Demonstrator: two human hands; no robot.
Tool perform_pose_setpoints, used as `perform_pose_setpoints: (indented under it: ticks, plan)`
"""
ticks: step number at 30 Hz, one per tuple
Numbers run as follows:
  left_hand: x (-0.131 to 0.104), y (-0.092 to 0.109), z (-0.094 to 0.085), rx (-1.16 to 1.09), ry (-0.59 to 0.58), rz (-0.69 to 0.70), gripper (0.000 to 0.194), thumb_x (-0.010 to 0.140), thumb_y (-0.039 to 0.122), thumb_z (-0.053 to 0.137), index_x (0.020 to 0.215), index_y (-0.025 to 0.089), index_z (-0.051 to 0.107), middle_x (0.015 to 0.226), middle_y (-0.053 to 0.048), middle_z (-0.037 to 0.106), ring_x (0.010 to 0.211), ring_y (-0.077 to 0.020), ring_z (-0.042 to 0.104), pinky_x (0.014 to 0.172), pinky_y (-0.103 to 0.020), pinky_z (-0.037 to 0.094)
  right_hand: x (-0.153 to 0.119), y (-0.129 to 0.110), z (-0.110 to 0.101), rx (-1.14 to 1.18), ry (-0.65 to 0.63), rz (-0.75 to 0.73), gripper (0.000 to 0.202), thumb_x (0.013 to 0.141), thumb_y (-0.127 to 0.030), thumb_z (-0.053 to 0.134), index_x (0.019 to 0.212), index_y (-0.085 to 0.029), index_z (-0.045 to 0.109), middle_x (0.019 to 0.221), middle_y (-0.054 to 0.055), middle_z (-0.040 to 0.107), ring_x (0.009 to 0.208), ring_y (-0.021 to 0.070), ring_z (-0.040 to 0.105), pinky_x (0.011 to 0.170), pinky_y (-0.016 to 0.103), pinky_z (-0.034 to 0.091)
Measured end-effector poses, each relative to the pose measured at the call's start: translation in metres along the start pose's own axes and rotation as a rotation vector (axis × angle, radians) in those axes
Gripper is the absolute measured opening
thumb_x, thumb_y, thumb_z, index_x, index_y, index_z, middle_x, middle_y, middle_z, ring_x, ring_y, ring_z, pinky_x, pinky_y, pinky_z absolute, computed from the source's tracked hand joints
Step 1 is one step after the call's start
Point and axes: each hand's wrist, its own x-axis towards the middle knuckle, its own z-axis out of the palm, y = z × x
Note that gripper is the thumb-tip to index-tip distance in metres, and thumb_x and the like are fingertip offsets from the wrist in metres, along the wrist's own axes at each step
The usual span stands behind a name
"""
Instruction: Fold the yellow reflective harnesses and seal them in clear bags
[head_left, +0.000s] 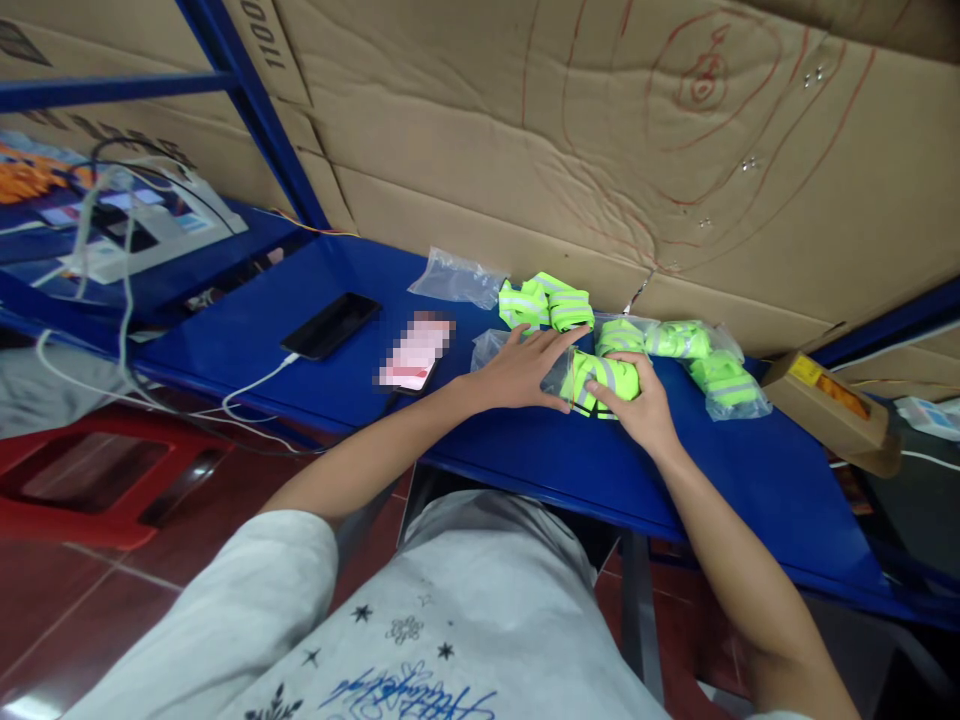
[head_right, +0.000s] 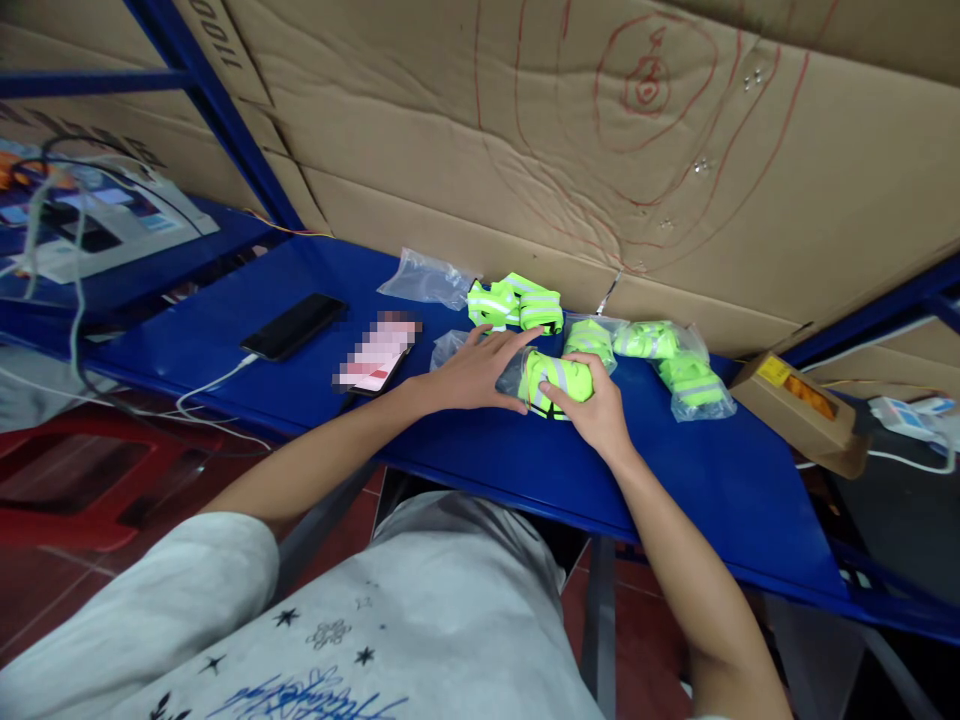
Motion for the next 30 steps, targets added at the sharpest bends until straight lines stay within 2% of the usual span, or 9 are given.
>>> perform_pose_setpoints:
  ticks: [5, 10, 14, 19, 24, 27, 30]
  plan:
    - [0.000, -0.001, 0.003, 0.014, -0.005, 0.017, 0.116, 0.083, 0.062, 0.083, 0.170, 0.025, 0.014, 0.152, -0.018, 0.056, 0.143, -0.0371, 0.051, 0.127, -0.057, 0.020, 0.000, 0.000, 0.000, -0.028, 0.005, 0.005, 0.050, 0.079, -0.061, 0.083, 0.112, -0.027, 0.069, 0.111, 0.004, 0.074, 0.096, 0.0254, 0.066, 0.087, 0.039, 0.054]
    - [-0.002, 0.000, 0.007, 0.057, -0.037, 0.073, 0.117, 0.084, 0.060, 0.083, 0.170, 0.026, 0.012, 0.149, -0.018, 0.056, 0.142, -0.0373, 0.051, 0.127, -0.058, 0.018, -0.003, -0.001, 0.001, -0.070, -0.080, -0.099, 0.049, 0.079, -0.057, 0.084, 0.116, -0.027, 0.069, 0.114, 0.004, 0.075, 0.097, 0.0257, 0.068, 0.094, 0.041, 0.054]
    - [-0.002, 0.003, 0.010, 0.090, -0.038, 0.109, 0.115, 0.085, 0.059, 0.082, 0.170, 0.022, 0.014, 0.152, -0.019, 0.054, 0.144, -0.0364, 0.049, 0.128, -0.055, 0.017, -0.002, 0.001, 0.004, -0.064, -0.058, -0.015, 0.051, 0.079, -0.058, 0.084, 0.116, -0.026, 0.069, 0.114, 0.005, 0.075, 0.096, 0.0259, 0.067, 0.091, 0.041, 0.054]
    - [-0.002, 0.009, 0.009, 0.159, -0.036, 0.084, 0.111, 0.086, 0.066, 0.078, 0.168, 0.016, 0.021, 0.155, -0.023, 0.053, 0.145, -0.0384, 0.049, 0.129, -0.055, 0.013, 0.001, 0.003, 0.005, 0.024, -0.033, 0.086, 0.055, 0.074, -0.063, 0.085, 0.112, -0.026, 0.071, 0.109, 0.004, 0.074, 0.095, 0.0254, 0.065, 0.087, 0.039, 0.053]
    - [-0.001, 0.012, 0.010, 0.177, -0.047, 0.102, 0.107, 0.085, 0.067, 0.078, 0.162, 0.009, 0.032, 0.154, -0.025, 0.054, 0.143, -0.0400, 0.050, 0.129, -0.057, 0.013, 0.001, 0.001, 0.006, 0.039, -0.057, 0.105, 0.058, 0.071, -0.063, 0.087, 0.112, -0.026, 0.070, 0.108, 0.004, 0.074, 0.094, 0.0253, 0.064, 0.088, 0.040, 0.052]
    - [-0.001, 0.014, 0.010, 0.165, -0.053, 0.095, 0.105, 0.085, 0.069, 0.078, 0.161, 0.011, 0.034, 0.154, -0.024, 0.054, 0.143, -0.0403, 0.050, 0.128, -0.057, 0.016, 0.001, 0.000, 0.006, 0.055, -0.070, 0.097, 0.059, 0.071, -0.062, 0.088, 0.113, -0.026, 0.069, 0.111, 0.004, 0.073, 0.097, 0.0257, 0.064, 0.090, 0.041, 0.052]
    - [-0.001, 0.016, 0.010, 0.161, -0.048, 0.091, 0.103, 0.085, 0.066, 0.079, 0.161, 0.012, 0.035, 0.154, -0.023, 0.054, 0.143, -0.0401, 0.051, 0.128, -0.057, 0.017, 0.001, 0.001, 0.006, 0.092, -0.102, 0.082, 0.058, 0.076, -0.063, 0.084, 0.117, -0.026, 0.067, 0.115, 0.004, 0.072, 0.102, 0.0259, 0.064, 0.092, 0.040, 0.052]
